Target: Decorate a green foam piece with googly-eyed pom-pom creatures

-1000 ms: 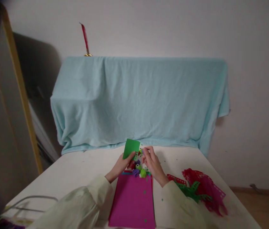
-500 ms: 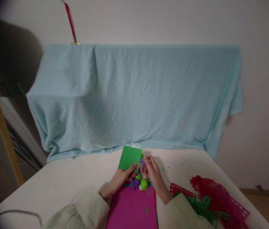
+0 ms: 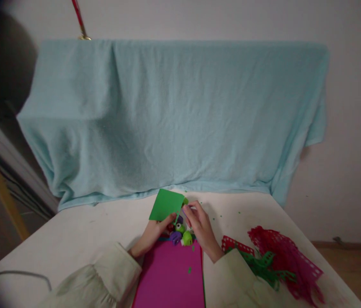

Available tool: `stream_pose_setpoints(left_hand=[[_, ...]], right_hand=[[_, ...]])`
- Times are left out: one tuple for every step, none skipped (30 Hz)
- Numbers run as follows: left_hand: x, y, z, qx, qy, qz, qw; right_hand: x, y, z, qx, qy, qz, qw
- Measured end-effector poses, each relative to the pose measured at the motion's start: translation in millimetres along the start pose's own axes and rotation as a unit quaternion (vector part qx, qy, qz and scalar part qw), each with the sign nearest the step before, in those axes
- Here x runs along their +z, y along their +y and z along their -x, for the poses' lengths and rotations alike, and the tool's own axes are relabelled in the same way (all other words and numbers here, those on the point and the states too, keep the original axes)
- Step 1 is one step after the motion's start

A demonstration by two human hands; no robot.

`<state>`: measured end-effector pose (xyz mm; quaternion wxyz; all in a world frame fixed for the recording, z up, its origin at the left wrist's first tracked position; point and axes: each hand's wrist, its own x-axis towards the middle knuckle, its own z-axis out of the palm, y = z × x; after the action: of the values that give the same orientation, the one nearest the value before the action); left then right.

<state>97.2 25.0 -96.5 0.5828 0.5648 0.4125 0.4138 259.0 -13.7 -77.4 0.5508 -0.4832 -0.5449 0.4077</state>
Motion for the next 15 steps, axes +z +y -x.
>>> stream_pose_setpoints(left_hand=[[-0.3, -0.7, -0.2, 0.001, -0.003, -0.001, 1.000], [-0.6, -1.5, -0.4, 0.003, -0.004, -0.006, 1.000], [-0.8, -2.2, -0.5, 0.004, -0.005, -0.013, 1.000], [-1.1, -2.9, -0.6, 0.004, -0.007, -0.017, 1.000], [-1.3, -3.6, -0.7, 0.003, -0.007, -0.020, 1.000], [-1.5, -4.0, -0.7, 0.002, -0.006, -0.023, 1.000], [-1.6, -4.2, -0.7, 0.000, -0.007, -0.025, 1.000], [-1.6, -4.2, -0.7, -0.001, -0.007, -0.026, 1.000], [-1.6, -3.8, -0.6, -0.002, -0.009, -0.027, 1.000], [-1.5, -3.1, -0.4, -0.003, -0.014, -0.027, 1.000], [-1.3, -2.2, -0.1, -0.004, -0.019, -0.028, 0.999], [-1.1, -1.0, 0.3, -0.003, -0.024, -0.028, 0.999], [-0.8, 0.3, 0.8, -0.001, -0.030, -0.029, 0.999], [-0.6, 1.6, 1.3, 0.003, -0.036, -0.031, 0.999], [-0.5, 2.9, 1.8, 0.010, -0.042, -0.032, 0.999]], right_hand=[[0.0, -0.1, -0.2, 0.000, -0.008, 0.002, 1.000], [0.2, -0.2, -0.3, -0.002, -0.014, 0.003, 1.000], [0.4, -0.3, -0.4, -0.006, -0.018, 0.006, 1.000], [0.6, -0.5, -0.4, -0.011, -0.020, 0.009, 1.000], [0.7, -0.7, -0.4, -0.017, -0.021, 0.012, 1.000], [0.7, -1.1, -0.4, -0.022, -0.020, 0.014, 0.999], [0.6, -1.5, -0.3, -0.025, -0.018, 0.017, 0.999], [0.5, -1.8, -0.4, -0.027, -0.016, 0.019, 0.999], [0.3, -1.9, -0.5, -0.028, -0.015, 0.021, 0.999], [0.1, -1.9, -0.6, -0.027, -0.015, 0.022, 0.999], [-0.1, -1.6, -0.8, -0.026, -0.017, 0.022, 0.999], [-0.1, -1.1, -1.1, -0.025, -0.020, 0.021, 0.999], [-0.1, -0.3, -1.3, -0.023, -0.025, 0.019, 0.999], [-0.1, 0.6, -1.4, -0.020, -0.031, 0.017, 0.999], [0.0, 1.6, -1.5, -0.016, -0.037, 0.014, 0.999]])
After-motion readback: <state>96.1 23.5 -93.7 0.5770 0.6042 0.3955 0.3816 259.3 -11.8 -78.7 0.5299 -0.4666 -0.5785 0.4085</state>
